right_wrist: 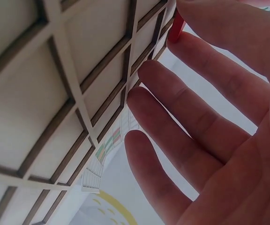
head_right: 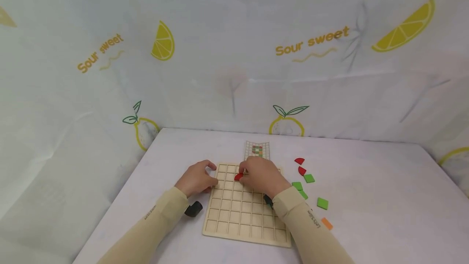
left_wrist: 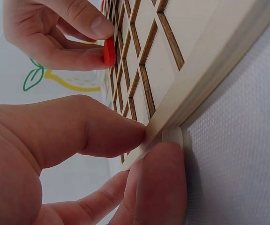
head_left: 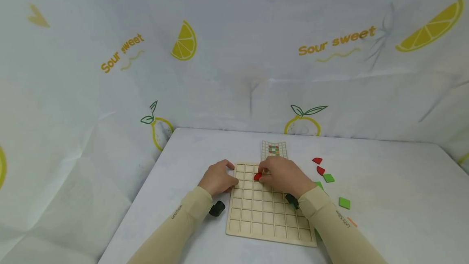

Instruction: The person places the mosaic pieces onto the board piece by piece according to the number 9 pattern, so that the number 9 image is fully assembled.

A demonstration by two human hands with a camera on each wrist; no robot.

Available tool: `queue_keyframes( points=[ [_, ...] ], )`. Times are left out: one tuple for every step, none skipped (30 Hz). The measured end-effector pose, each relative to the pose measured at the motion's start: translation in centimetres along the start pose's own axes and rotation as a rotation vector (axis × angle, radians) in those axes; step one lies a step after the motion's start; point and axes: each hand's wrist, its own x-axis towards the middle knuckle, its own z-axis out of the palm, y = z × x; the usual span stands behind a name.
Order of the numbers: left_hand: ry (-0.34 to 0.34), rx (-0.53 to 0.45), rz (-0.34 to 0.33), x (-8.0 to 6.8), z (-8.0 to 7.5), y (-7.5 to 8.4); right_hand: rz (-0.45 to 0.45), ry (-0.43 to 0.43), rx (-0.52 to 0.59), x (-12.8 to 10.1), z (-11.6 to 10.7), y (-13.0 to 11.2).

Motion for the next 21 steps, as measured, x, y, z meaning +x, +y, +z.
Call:
queue_keyframes(
  points=[
    [-0.002,-0.002,-0.001,0.0,0.0,0.01,0.001,-0.001,-0.005,0.01,0.03,0.02],
    [-0.001,-0.003,0.003,0.03,0.0,0.0,0.004,-0.001,-0.009,0.04,0.05,0.05],
    [-0.002,-0.003,0.006,0.06,0.02,-0.02,0.007,-0.001,-0.011,0.04,0.08,0.07],
    [-0.003,-0.004,0.008,0.1,0.06,-0.07,0.009,-0.002,-0.015,0.03,0.1,0.08],
    [-0.004,-0.004,0.01,0.13,0.08,-0.11,0.013,-0.003,-0.017,0.04,0.13,0.12],
    [-0.005,-0.005,0.013,0.14,0.12,-0.14,0.016,-0.004,-0.02,0.03,0.15,0.14],
    [-0.006,-0.006,0.018,0.18,0.12,-0.17,0.017,-0.001,-0.024,0.03,0.21,0.17],
    [-0.005,-0.008,0.025,0.2,0.11,-0.19,0.015,0.001,-0.024,0.04,0.2,0.18],
    [-0.005,-0.011,0.028,0.2,0.06,-0.17,0.01,0.006,-0.026,0.05,0.19,0.18],
    [-0.005,-0.014,0.029,0.2,0.02,-0.15,0.007,0.01,-0.027,0.07,0.18,0.17],
    [-0.005,-0.016,0.03,0.2,-0.05,-0.13,0.005,0.013,-0.027,0.11,0.2,0.17],
    [-0.005,-0.017,0.03,0.22,-0.1,-0.14,0.0,0.019,-0.029,0.13,0.19,0.15],
    [-0.005,-0.018,0.029,0.23,-0.17,-0.13,-0.003,0.023,-0.028,0.14,0.18,0.11],
    [-0.005,-0.016,0.027,0.23,-0.18,-0.14,-0.005,0.024,-0.027,0.15,0.18,0.07],
    [-0.005,-0.016,0.025,0.25,-0.18,-0.19,-0.005,0.025,-0.024,0.14,0.21,0.06],
    [-0.006,-0.015,0.021,0.22,-0.17,-0.22,-0.002,0.022,-0.02,0.13,0.24,0.06],
    [-0.007,-0.014,0.019,0.19,-0.14,-0.23,0.001,0.019,-0.018,0.1,0.29,0.07],
    [-0.009,-0.014,0.019,0.17,-0.1,-0.25,0.003,0.018,-0.016,0.06,0.3,0.08],
    [-0.01,-0.016,0.018,0.16,-0.05,-0.25,0.006,0.015,-0.017,0.03,0.33,0.1],
    [-0.012,-0.017,0.017,0.17,-0.01,-0.25,0.007,0.014,-0.019,0.01,0.36,0.15],
    [-0.012,-0.02,0.017,0.17,0.0,-0.21,0.006,0.016,-0.022,0.01,0.38,0.18]
  ],
)
